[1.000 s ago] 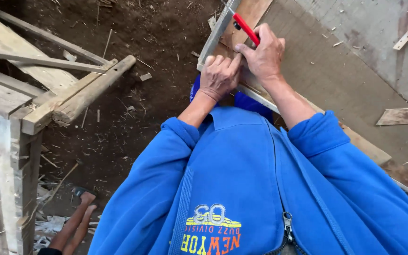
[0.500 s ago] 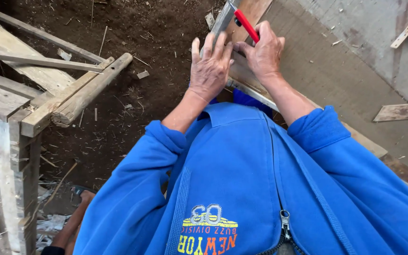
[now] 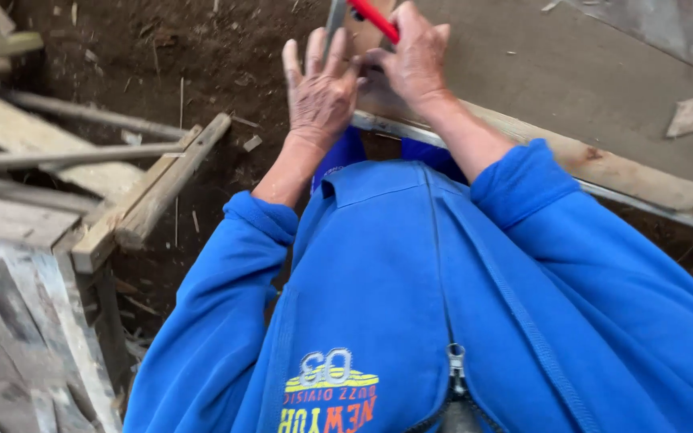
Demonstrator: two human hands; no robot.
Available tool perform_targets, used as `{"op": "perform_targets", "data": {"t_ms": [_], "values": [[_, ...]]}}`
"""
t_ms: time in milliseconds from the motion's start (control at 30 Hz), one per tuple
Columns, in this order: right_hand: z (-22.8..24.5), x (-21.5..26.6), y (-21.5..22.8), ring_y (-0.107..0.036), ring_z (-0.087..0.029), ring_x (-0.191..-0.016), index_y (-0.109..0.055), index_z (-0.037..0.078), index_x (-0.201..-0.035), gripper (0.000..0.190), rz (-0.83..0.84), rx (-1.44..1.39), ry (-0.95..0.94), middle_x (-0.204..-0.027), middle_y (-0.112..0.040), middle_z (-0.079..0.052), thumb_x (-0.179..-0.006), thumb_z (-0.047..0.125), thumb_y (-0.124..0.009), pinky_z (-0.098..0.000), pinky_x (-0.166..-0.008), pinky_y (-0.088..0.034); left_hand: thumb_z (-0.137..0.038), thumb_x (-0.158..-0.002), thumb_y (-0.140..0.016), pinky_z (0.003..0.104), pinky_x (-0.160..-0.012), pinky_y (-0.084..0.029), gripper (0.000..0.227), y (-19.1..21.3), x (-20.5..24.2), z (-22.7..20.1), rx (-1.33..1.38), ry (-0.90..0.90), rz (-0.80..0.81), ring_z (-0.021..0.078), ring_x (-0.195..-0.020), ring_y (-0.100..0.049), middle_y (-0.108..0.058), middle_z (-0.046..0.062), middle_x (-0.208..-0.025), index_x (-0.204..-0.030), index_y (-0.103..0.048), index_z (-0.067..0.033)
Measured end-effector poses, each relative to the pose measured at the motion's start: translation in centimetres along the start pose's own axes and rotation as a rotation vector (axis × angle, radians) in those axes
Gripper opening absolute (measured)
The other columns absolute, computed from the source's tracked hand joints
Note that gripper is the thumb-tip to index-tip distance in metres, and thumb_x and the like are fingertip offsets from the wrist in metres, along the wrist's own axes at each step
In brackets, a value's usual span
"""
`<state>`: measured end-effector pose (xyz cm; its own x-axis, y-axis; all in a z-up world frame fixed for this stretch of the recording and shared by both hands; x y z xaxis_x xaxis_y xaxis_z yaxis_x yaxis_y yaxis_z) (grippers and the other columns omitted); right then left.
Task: Attaching and trimming thin wood strips onto a wooden frame using a utility knife and adhesive.
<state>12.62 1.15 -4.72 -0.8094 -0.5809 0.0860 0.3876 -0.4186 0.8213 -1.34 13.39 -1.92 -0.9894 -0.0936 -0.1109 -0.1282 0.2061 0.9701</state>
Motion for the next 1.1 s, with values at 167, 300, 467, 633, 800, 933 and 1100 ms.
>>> {"op": "perform_targets", "data": {"t_ms": [167,300,467,633,800,933,1100], "values": [[-1.6,1.3,2.3,-0.054,-0.018,-0.065,-0.057,0.018,-0.085,0.021,-0.168,-0.433,-0.071,-0.074,-0.060,0.001,-0.074,0.015,-0.074,-0.0359,-0.065,-0.042,-0.052,-0.103,-0.078,0.061,-0.098,-0.039,0.017,2.1,-1.5,-0.1,-0.030,0.008,-0.239,0.0337,-0.124,-0.055,-0.066,0.000,-0.140,-0.103,-0.078,-0.0355],[-5.6,7.4,9.5,-0.056,-0.024,-0.077,-0.052,0.014,-0.086,0.017,-0.272,-0.352,-0.097,-0.085,-0.059,-0.002,-0.082,0.013,-0.069,-0.0370,-0.074,-0.042,-0.059,-0.112,-0.067,0.056,-0.100,-0.034,0.033,2.0,-1.5,-0.7,-0.115,-0.026,-0.186,0.0336,-0.125,-0.053,-0.065,0.003,-0.144,-0.102,-0.083,-0.0316],[-15.9,18.2,16.0,-0.067,-0.026,-0.099,-0.066,0.007,-0.104,0.015,-0.527,0.020,-0.268,-0.111,-0.071,-0.007,-0.092,0.016,-0.066,-0.0393,-0.088,-0.049,-0.061,-0.109,-0.070,0.044,-0.097,-0.034,0.033,1.9,-2.2,-0.6,-0.297,-0.042,-0.154,0.0235,-0.119,-0.052,-0.066,-0.002,-0.137,-0.090,-0.070,-0.0336],[-24.7,26.4,20.9,-0.064,-0.031,-0.107,-0.059,0.007,-0.094,0.025,-0.504,0.135,-0.461,-0.117,-0.070,-0.015,-0.100,0.031,-0.062,-0.0439,-0.087,-0.057,-0.066,-0.107,-0.072,0.045,-0.096,-0.033,0.029,1.6,-2.1,-1.2,-0.279,-0.052,-0.159,0.0267,-0.118,-0.054,-0.069,0.001,-0.140,-0.104,-0.074,-0.0373],[-32.3,31.5,23.9,-0.061,-0.043,-0.121,-0.055,0.006,-0.090,0.047,-0.503,0.179,-0.492,-0.126,-0.070,-0.022,-0.105,0.050,-0.057,-0.0572,-0.096,-0.054,-0.055,-0.092,-0.085,0.041,-0.091,-0.033,0.022,1.9,-2.5,-2.2,-0.370,-0.034,-0.043,0.0234,-0.117,-0.051,-0.063,-0.002,-0.142,-0.100,-0.084,-0.0348],[-35.7,33.7,25.2,-0.054,-0.046,-0.130,-0.060,-0.002,-0.105,0.030,-0.423,0.130,-0.531,-0.131,-0.068,-0.024,-0.097,0.023,-0.075,-0.0596,-0.108,-0.045,-0.047,-0.070,-0.096,0.042,-0.083,-0.034,0.037,1.1,-3.0,-2.2,-0.471,0.056,0.080,0.0229,-0.117,-0.049,-0.058,-0.008,-0.144,-0.103,-0.088,-0.0322],[-38.9,35.1,26.6,-0.057,-0.048,-0.134,-0.056,0.003,-0.093,0.027,-0.303,0.168,-0.521,-0.140,-0.060,-0.032,-0.097,0.006,-0.082,-0.0592,-0.116,-0.042,-0.050,-0.069,-0.102,0.045,-0.079,-0.031,0.043,-0.2,-2.8,-1.1,-0.477,0.137,0.143,0.0264,-0.113,-0.051,-0.058,-0.008,-0.146,-0.102,-0.089,-0.0255]]}}
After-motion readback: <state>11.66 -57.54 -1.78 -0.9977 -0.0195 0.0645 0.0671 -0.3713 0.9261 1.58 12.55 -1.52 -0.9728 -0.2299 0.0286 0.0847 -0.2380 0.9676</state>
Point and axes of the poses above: each hand's wrist, its own x-axis away from the middle knuckle, its own y-axis out of the back of the hand, z = x × y, the point moved 3 cm from there along -x, towards the middle knuckle
